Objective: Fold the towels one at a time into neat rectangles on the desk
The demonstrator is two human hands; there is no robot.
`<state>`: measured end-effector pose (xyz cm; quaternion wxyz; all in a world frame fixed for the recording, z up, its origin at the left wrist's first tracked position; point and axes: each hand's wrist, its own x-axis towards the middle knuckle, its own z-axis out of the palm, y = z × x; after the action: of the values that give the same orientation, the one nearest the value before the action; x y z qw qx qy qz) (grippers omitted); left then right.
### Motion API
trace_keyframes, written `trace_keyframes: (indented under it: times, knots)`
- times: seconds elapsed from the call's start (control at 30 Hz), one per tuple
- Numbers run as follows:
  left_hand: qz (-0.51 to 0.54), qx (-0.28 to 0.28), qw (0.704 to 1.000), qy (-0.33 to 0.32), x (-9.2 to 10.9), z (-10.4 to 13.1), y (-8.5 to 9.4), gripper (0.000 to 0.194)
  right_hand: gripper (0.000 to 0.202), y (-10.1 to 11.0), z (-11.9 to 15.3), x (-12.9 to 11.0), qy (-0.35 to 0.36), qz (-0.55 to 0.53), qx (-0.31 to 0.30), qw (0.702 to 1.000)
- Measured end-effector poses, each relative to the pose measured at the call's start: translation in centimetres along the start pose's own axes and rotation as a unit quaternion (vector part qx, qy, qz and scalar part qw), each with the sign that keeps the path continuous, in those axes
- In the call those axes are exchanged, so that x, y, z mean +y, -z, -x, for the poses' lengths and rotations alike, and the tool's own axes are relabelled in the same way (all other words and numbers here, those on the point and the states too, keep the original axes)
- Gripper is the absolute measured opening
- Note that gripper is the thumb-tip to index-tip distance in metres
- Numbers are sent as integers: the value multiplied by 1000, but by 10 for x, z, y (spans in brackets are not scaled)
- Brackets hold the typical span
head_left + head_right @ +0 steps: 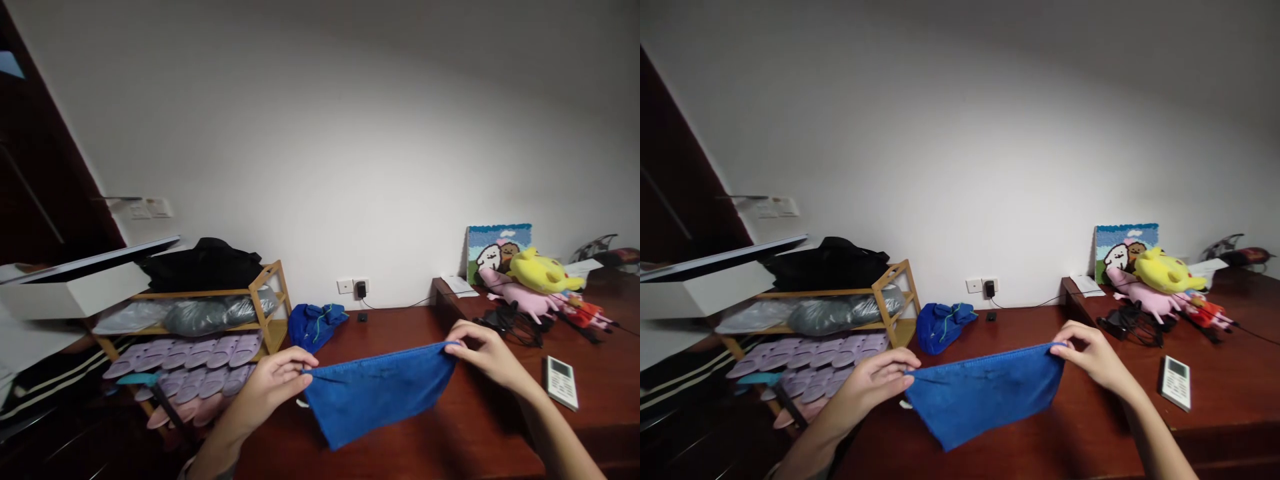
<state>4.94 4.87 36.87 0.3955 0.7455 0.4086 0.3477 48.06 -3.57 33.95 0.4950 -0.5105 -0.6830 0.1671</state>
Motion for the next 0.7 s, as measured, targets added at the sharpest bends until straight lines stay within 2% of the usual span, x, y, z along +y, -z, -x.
trace_keyframes:
  times: [0.13,0.23,0.33,0.43,0.5,0.53,0.6,0.7]
  knots:
    - [36,29,999,-25,0,-7,1,36,37,4,3,-1,-17,-13,29,999]
    - [87,48,995,-22,-21,-37,-3,28,38,-10,-17,21,-28,-10,29,999]
    - [108,73,991,0,-69,-85,-14,27,42,-39,-55,68,-53,14,25,998]
    - [55,93,993,43,-134,-130,-31,30,41,-83,-96,120,-111,105,21,988]
    - [20,112,991,65,-177,-145,-44,31,35,-116,-109,144,-148,155,33,976]
    - [3,124,990,71,-197,-147,-50,31,32,-132,-108,152,-163,173,42,970]
    - [-31,151,985,73,-229,-139,-65,27,32,-166,-90,161,-186,203,57,960]
    - [-71,154,984,55,-264,-114,-95,18,35,-216,-29,165,-217,237,53,946]
